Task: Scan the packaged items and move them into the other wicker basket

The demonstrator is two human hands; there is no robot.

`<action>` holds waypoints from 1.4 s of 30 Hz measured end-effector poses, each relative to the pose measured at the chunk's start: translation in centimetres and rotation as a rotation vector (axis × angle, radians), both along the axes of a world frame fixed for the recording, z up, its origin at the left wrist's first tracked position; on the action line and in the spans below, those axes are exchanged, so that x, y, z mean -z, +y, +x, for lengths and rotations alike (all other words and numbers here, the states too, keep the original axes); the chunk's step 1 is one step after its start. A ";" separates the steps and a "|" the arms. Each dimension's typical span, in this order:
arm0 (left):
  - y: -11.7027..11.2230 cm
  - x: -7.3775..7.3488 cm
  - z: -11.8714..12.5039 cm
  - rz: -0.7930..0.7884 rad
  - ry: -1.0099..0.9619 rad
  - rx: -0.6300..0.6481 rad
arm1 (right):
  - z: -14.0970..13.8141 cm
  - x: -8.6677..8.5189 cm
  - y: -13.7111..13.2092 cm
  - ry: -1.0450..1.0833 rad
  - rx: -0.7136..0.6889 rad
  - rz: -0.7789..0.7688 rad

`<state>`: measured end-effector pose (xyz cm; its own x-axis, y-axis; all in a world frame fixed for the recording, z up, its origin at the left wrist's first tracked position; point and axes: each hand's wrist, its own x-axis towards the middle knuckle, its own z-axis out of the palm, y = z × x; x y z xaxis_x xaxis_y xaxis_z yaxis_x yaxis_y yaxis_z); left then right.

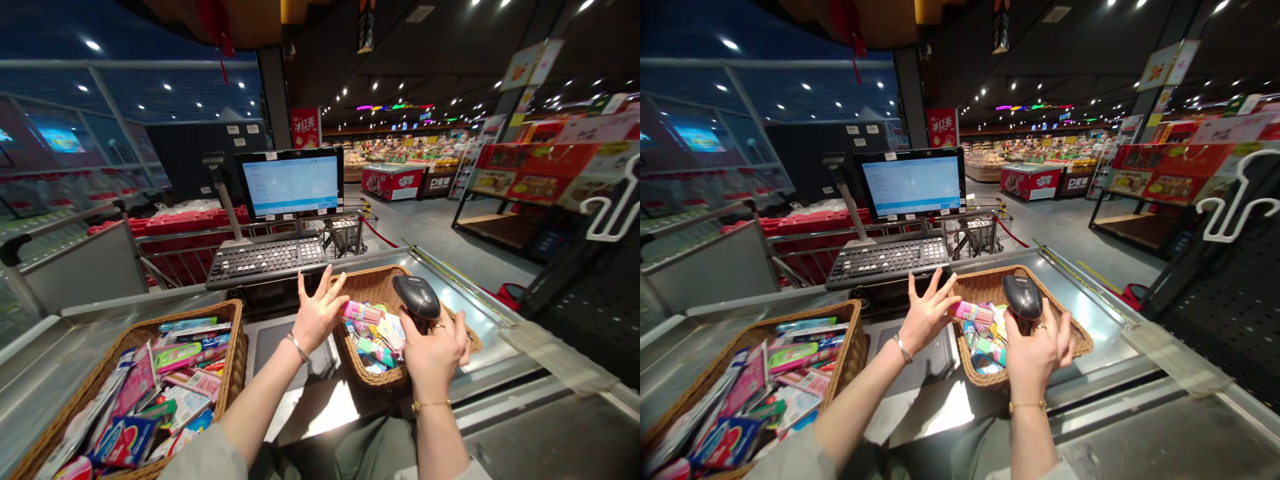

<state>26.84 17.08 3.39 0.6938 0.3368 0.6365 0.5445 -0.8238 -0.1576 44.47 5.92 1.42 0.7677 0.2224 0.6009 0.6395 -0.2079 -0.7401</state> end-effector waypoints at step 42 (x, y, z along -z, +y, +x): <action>-3.3 0.0 -12.5 -0.114 0.043 -0.439 | -11.5 -0.8 2.2 -0.149 -0.474 -0.006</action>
